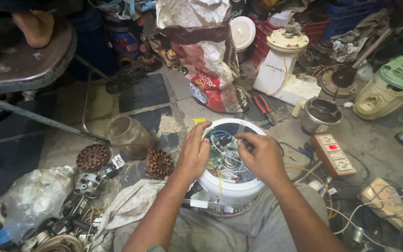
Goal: The person is repairing a small white appliance, likely a fan, by manipulating internal wires and components. They use pliers to cut a wire and connect parts within the device's housing.
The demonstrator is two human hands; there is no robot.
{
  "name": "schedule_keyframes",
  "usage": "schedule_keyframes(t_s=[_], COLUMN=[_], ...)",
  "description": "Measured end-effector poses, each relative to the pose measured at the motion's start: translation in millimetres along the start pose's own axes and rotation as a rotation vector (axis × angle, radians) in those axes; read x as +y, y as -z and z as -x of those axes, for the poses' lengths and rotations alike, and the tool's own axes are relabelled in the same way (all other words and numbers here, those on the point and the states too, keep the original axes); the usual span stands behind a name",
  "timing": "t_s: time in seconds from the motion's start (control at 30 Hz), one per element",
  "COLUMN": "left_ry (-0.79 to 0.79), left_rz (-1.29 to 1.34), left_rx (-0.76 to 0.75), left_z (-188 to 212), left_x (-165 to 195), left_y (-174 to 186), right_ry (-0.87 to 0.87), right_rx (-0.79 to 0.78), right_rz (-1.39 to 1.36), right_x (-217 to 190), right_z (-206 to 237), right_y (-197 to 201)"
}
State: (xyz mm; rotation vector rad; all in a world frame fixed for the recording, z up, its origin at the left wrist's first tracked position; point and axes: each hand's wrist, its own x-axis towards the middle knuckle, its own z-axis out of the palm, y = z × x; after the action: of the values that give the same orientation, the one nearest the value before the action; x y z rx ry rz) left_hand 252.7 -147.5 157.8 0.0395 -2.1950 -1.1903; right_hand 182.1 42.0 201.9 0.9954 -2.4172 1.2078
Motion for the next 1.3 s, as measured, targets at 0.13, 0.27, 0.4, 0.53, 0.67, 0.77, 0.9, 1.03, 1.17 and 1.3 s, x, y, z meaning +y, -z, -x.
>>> schedule_keyframes(t_s=[0.13,0.27,0.4,0.53,0.67,0.77,0.9,1.03,1.17,1.3], left_ry=[-0.006,-0.001,-0.021,0.004,0.039,0.067,0.072,0.079,0.082,0.092], left_rz=[0.008,0.014,0.009,-0.035,-0.055,-0.041,-0.049,-0.057,-0.046,-0.051], left_rx=[0.008,0.012,0.010,-0.029,-0.047,-0.063,-0.063,-0.065,-0.062,-0.074], left_z=[1.2,1.2,-0.5,-3.1,-5.0,-6.1,-8.6,-9.5,-9.2,-9.8], left_x=[-0.3,-1.0,-2.0,-1.5,-0.1,-0.7,-2.9,-5.2,-5.7,-5.9], left_y=[-0.7,-2.0,-1.8,-0.8,-1.2,-1.6,-2.1,-2.7,-3.2,-3.8], right_ry=[-0.028,-0.029,-0.002,-0.010,0.002,0.014,0.029,-0.003,0.016,-0.010], right_rx=[0.000,-0.001,0.009,0.016,0.019,0.020,0.021,0.019,0.032,-0.025], right_rz=[0.005,0.014,0.017,0.010,0.042,0.053,0.033,0.016,-0.015,0.049], right_x=[-0.3,0.5,1.2,1.4,0.9,0.4,-0.4,-0.8,-1.9,-5.1], right_z=[0.7,0.6,0.2,0.8,0.3,-1.1,-3.6,-4.2,-3.9,-4.3], right_y=[0.2,0.7,-0.6,-2.2,-1.7,-1.1,-0.7,-1.5,-1.4,1.7])
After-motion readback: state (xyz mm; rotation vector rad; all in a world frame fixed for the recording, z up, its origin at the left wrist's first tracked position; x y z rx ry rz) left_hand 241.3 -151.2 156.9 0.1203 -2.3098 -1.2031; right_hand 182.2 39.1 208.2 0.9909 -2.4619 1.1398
